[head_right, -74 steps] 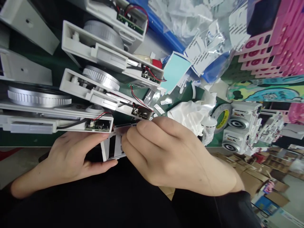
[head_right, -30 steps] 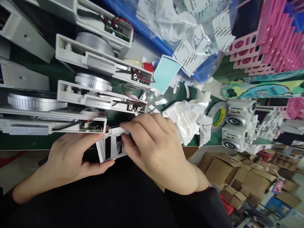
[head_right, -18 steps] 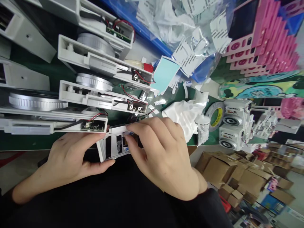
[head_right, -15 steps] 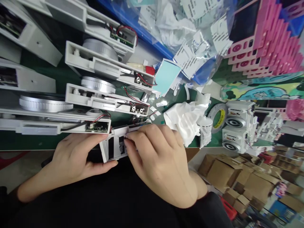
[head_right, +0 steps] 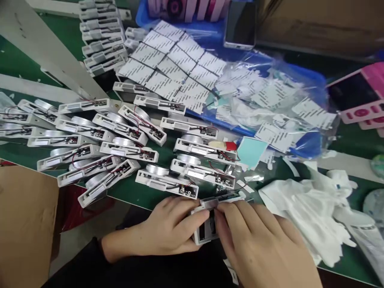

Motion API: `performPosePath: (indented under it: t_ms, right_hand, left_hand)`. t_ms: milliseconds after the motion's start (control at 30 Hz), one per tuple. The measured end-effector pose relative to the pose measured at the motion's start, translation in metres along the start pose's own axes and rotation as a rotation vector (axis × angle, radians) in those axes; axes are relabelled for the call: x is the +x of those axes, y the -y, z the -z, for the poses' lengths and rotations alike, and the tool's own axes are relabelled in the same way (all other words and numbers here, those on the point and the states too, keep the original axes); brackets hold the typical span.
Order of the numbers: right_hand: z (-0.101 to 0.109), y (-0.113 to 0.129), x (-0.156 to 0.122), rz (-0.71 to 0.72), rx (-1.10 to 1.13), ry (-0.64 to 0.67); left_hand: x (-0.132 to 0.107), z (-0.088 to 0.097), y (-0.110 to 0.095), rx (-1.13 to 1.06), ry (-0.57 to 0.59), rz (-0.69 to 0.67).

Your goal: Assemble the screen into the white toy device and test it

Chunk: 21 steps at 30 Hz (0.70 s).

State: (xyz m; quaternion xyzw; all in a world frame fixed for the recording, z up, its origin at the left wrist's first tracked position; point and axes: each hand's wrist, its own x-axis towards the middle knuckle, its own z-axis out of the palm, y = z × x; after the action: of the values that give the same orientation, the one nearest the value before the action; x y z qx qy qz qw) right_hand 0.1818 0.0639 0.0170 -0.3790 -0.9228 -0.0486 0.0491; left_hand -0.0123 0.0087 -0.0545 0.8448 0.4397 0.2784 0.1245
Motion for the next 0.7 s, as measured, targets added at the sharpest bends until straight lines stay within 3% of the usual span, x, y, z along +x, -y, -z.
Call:
performPosePath:
  t_ms: [233,400,700]
  right_hand:
    - [0.014,0.01,0.002,0.003,-0.154,0.045]
    - [0.017,0.016,0.003,-0.083,-0.162,0.068]
    - [0.018,-0.001,0.001,-0.088,-0.018,0.157]
  left_hand:
    - [0.012,0.007,-0.009,0.11,-0.276,-0.031]
    - [0.015,0.005,-0.011,0.081,-0.29,-0.031]
    - [0.016,0.0,-0.008,0.016,-0.272,-0.031]
